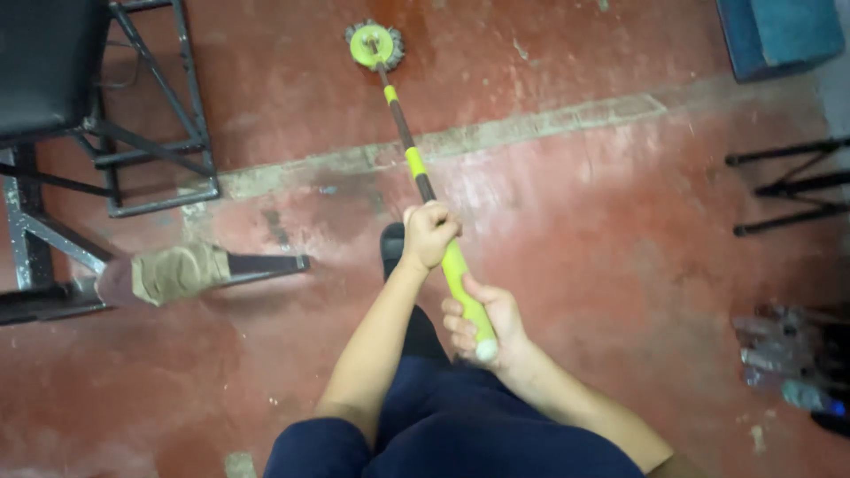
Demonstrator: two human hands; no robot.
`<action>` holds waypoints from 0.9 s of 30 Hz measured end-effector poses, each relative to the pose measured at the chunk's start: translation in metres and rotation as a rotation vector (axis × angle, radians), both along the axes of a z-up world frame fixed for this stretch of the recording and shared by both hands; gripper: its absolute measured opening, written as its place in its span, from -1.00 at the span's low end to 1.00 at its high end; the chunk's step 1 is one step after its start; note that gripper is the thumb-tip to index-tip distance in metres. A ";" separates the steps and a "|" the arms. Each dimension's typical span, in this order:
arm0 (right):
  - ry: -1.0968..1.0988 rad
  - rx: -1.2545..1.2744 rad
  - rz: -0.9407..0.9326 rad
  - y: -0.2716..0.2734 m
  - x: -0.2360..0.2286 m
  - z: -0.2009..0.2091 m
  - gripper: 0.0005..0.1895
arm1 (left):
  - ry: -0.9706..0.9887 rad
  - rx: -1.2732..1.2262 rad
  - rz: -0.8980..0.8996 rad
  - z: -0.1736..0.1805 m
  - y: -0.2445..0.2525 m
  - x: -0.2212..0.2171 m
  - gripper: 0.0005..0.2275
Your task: Mopping the floor in a gym weight training area, including moving a bench to clean underneath.
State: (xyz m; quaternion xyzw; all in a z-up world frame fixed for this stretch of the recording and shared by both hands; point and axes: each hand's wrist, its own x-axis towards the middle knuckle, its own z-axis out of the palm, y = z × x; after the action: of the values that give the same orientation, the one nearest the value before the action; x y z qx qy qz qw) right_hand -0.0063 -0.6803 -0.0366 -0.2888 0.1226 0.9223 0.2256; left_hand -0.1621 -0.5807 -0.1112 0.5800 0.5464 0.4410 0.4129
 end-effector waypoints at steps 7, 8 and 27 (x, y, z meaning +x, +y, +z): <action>-0.242 0.013 -0.104 0.191 -0.082 -0.116 -0.70 | 0.266 -0.216 0.098 -0.111 0.216 -0.077 -0.85; -0.134 0.110 -0.058 0.216 -0.087 -0.157 -0.58 | 0.308 -0.168 0.116 -0.133 0.245 -0.090 -0.80; -0.159 0.021 -0.211 0.209 -0.190 -0.123 -0.52 | 0.941 -0.360 -0.250 -0.070 0.241 -0.140 -0.69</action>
State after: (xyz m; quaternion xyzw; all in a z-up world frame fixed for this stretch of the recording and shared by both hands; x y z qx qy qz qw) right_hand -0.1967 -0.4716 -0.1600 -0.3440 0.1246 0.8690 0.3331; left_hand -0.3019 -0.3402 -0.1817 0.6963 0.6666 -0.0213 0.2651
